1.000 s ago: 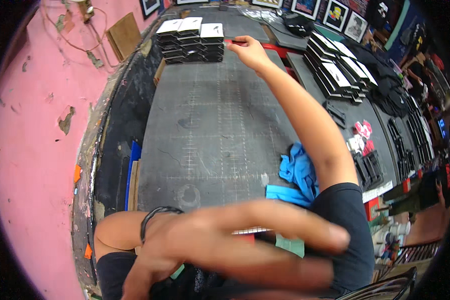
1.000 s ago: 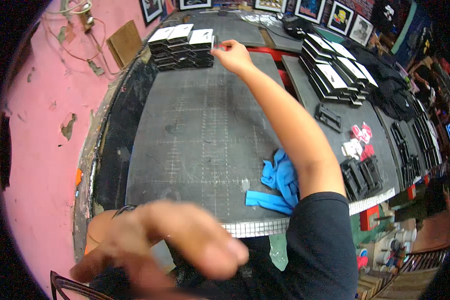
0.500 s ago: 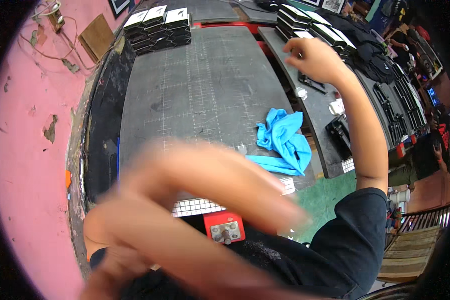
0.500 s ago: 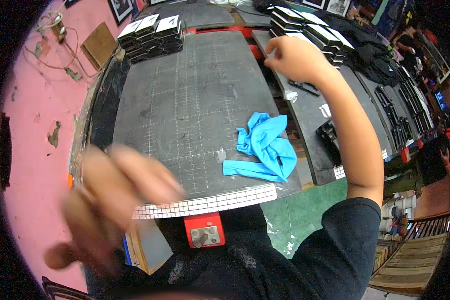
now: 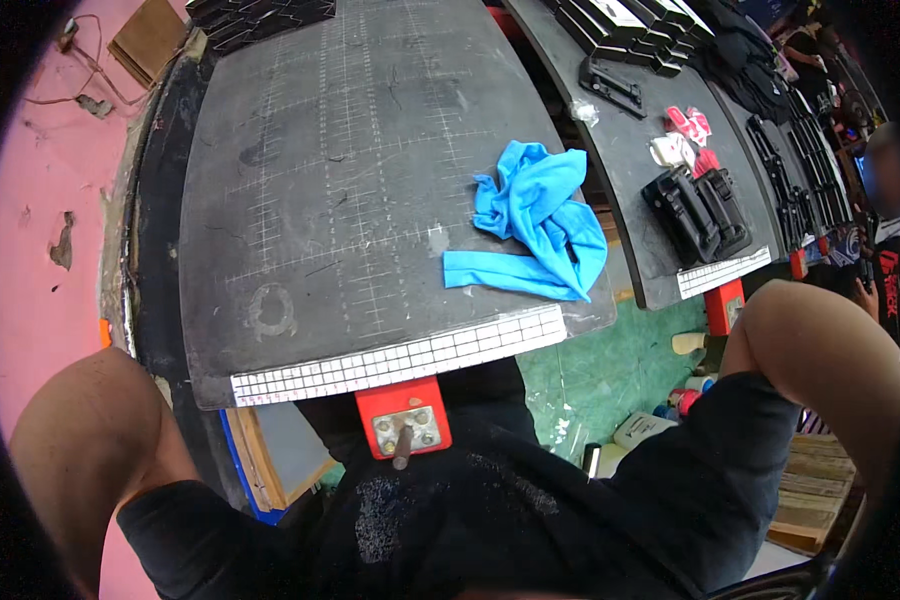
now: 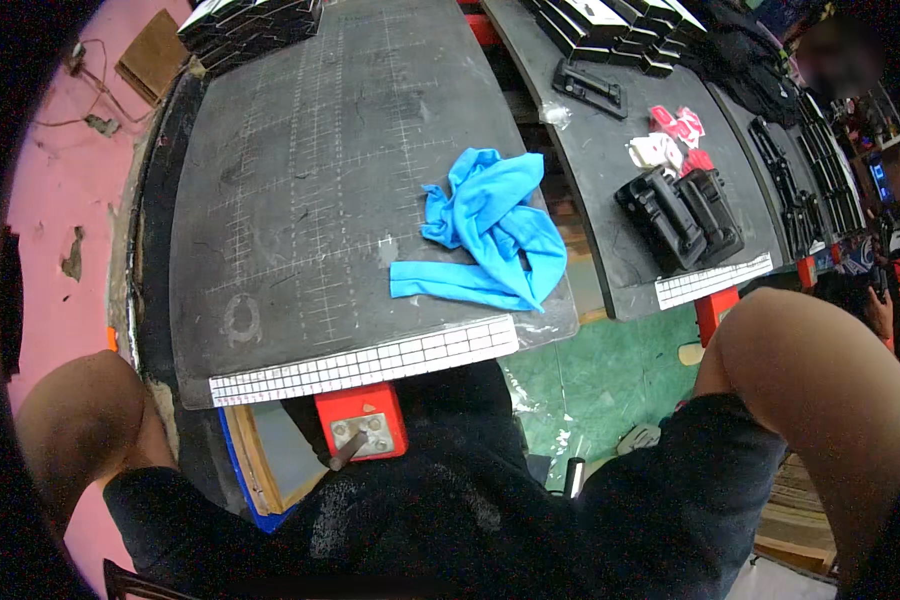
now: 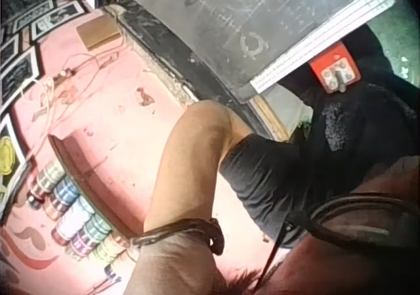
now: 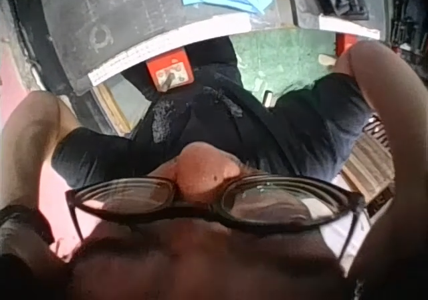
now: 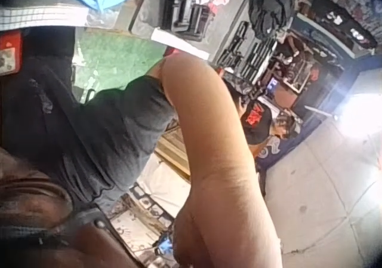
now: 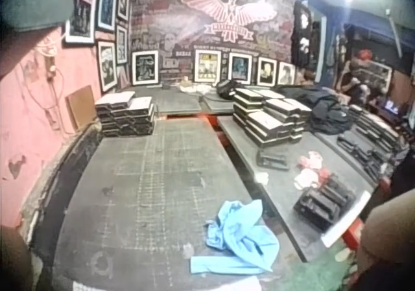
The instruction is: Cleaning and assembling plastic mobile stands and placing them into product boxes.
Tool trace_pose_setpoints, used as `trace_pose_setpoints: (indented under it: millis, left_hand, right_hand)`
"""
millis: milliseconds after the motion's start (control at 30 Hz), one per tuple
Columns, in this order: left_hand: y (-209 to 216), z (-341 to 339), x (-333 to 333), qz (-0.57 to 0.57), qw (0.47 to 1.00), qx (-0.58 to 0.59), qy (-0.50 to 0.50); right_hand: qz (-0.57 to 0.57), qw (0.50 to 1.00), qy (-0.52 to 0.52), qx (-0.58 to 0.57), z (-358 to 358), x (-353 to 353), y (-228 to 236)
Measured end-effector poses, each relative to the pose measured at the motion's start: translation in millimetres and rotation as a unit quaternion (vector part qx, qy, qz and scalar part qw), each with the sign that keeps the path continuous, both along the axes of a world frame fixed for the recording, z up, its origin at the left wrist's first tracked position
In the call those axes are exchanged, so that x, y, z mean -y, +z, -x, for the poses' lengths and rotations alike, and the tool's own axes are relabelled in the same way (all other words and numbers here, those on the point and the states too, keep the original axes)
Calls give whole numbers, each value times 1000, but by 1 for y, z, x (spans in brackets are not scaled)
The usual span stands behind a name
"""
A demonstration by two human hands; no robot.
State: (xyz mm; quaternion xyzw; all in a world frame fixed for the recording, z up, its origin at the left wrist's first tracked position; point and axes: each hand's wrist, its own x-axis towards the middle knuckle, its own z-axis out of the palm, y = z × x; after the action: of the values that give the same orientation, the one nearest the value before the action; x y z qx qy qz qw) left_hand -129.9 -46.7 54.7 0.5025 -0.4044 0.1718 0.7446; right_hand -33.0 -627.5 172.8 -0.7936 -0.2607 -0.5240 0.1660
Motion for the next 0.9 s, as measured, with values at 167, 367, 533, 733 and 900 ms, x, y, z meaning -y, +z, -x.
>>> trace_pose_setpoints:
  millis: [167, 367, 533, 733, 900]
  left_hand:
    - [-7, -23, -9, -20, 995, 85, 53]
    - [-1, -26, -41, -75, 975, 159, 134]
    - [0, -39, -53, -85, 963, 194, 169]
    - [-9, -68, -32, -45, 959, 215, 178]
    - [-12, -93, -18, -17, 953, 250, 170]
  right_hand:
    - [-15, 997, 16, 79, 82, 92, -23]
    - [-66, 986, 54, 145, 51, 48, -69]
    - [-74, 981, 52, 174, 23, -7, -60]
    - [-30, 980, 16, 194, -72, -157, 14]
    - [172, 909, -9, -379, -143, -244, -7]
